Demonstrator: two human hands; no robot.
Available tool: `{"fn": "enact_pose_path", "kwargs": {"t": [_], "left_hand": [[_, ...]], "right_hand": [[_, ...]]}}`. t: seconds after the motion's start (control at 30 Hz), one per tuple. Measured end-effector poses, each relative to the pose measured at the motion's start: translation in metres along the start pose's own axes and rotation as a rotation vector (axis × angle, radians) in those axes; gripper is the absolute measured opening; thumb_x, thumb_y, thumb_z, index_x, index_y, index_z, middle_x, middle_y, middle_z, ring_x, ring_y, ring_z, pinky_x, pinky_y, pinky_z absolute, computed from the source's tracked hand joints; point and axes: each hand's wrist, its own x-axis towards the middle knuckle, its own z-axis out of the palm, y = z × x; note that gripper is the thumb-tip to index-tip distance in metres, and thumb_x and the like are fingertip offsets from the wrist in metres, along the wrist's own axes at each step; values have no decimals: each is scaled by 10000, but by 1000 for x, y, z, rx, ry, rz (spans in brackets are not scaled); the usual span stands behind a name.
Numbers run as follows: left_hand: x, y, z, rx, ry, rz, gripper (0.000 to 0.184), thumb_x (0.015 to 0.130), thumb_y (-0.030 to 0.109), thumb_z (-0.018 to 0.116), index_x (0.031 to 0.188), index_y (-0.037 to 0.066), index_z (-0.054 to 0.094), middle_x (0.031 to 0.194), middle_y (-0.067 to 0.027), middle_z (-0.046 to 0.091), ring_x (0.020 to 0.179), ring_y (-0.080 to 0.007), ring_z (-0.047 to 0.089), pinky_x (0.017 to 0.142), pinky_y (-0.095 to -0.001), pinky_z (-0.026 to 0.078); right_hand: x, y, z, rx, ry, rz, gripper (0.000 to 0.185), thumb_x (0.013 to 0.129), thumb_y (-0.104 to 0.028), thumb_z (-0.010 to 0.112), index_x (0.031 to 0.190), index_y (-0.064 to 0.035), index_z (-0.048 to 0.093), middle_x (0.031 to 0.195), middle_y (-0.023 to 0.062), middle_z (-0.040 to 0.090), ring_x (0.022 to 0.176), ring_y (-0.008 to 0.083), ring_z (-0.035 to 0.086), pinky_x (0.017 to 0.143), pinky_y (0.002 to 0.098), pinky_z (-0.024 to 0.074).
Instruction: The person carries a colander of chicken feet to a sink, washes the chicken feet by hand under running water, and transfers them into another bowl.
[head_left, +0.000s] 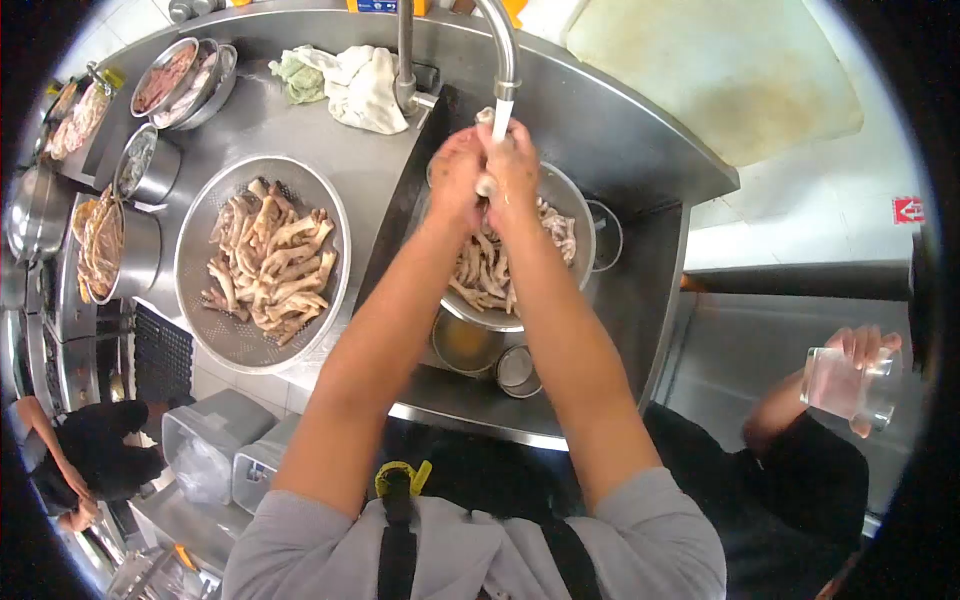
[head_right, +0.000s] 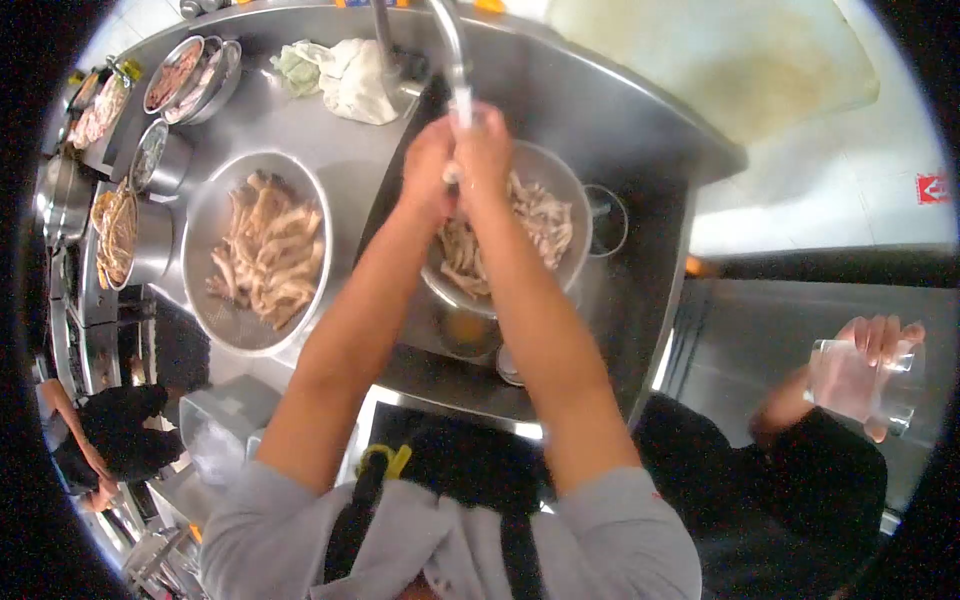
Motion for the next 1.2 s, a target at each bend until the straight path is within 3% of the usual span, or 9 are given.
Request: {"fn": "enact_pose_path", "kwargs": {"t": [0.1, 0.4, 0.67, 0.77, 0.87, 0.93, 1.03, 1.1, 1.2], "left_hand": [[0, 13, 1, -76, -17, -52, 280, 946, 183, 535, 1167, 12, 542, 1026, -118, 629, 903, -216, 623, 770, -360, 527], [-34, 13, 6, 165, 84, 55, 221, 952, 192, 588, 1113, 44, 555, 972, -78, 620, 865, -156, 607, 714, -308, 527], [-120, 36, -50, 634, 3, 146, 330, 966, 253, 519, 1225, 51, 562, 1098, -98, 630, 1012, -242, 590, 890, -358, 472], [-114, 59, -155, 1841, 424, 569, 390, 911, 249, 571, 1232, 28, 555, 1153, -127, 594, 1089, -308, 576, 936, -412, 458], [-117, 154, -114, 670, 293, 557, 433, 862, 186, 648, 1231, -18, 549, 1084, -166, 635, 982, -306, 629, 848, -403, 488], [-117, 195, -156, 1397, 285, 346, 479, 883, 219, 640, 1286, -11, 520, 1154, -207, 630, 1071, -302, 617, 899, -396, 479], [-125, 214, -177, 2069, 162, 684, 513, 897, 246, 638, 1324, -3, 504, 1198, -198, 620, 1123, -282, 604, 917, -368, 477], [-131, 211, -144, 1886, 248, 634, 531, 869, 196, 675, 1338, 15, 502, 1225, -178, 611, 1116, -255, 605, 839, -328, 522], [-142, 161, -81, 1429, 128, 421, 534, 830, 150, 711, 1315, 29, 522, 1230, -175, 597, 1086, -260, 611, 779, -325, 550]], "right_hand": [[-20, 1, 1, -80, -115, -249, 242, 894, -146, 668, 1090, -32, 583, 905, 63, 628, 790, 145, 608, 734, 246, 504], [-39, -18, -18, 823, -150, 323, 347, 944, -282, 602, 1113, 22, 596, 1093, 155, 648, 1009, 240, 626, 943, 356, 478], [-153, -40, 20, -28, 49, -57, 231, 908, -154, 638, 1096, -24, 610, 1059, 86, 664, 926, 189, 648, 783, 300, 546], [-158, -37, 58, -8, -282, -333, 470, 869, -110, 651, 1295, -10, 480, 1219, 156, 594, 1149, 267, 575, 993, 386, 456], [-149, -41, 74, -74, -519, -349, 635, 797, -318, 752, 1289, -9, 495, 1262, 233, 540, 1224, 354, 510, 1038, 402, 394], [-138, -32, 51, -92, -546, -250, 623, 782, -342, 764, 1257, -10, 533, 1236, 228, 561, 1180, 338, 550, 997, 395, 432], [-112, 5, -24, -455, -334, -81, 519, 792, -301, 762, 1196, -19, 598, 1109, 201, 640, 1023, 277, 646, 875, 368, 512], [-90, 38, -92, -436, -241, 138, 414, 821, -194, 736, 1173, -15, 610, 971, 119, 678, 861, 135, 627, 739, 291, 514], [-66, 64, -163, -494, 40, 108, 406, 799, -204, 667, 1152, -6, 626, 1065, 180, 661, 982, 307, 637, 862, 393, 485]]}}
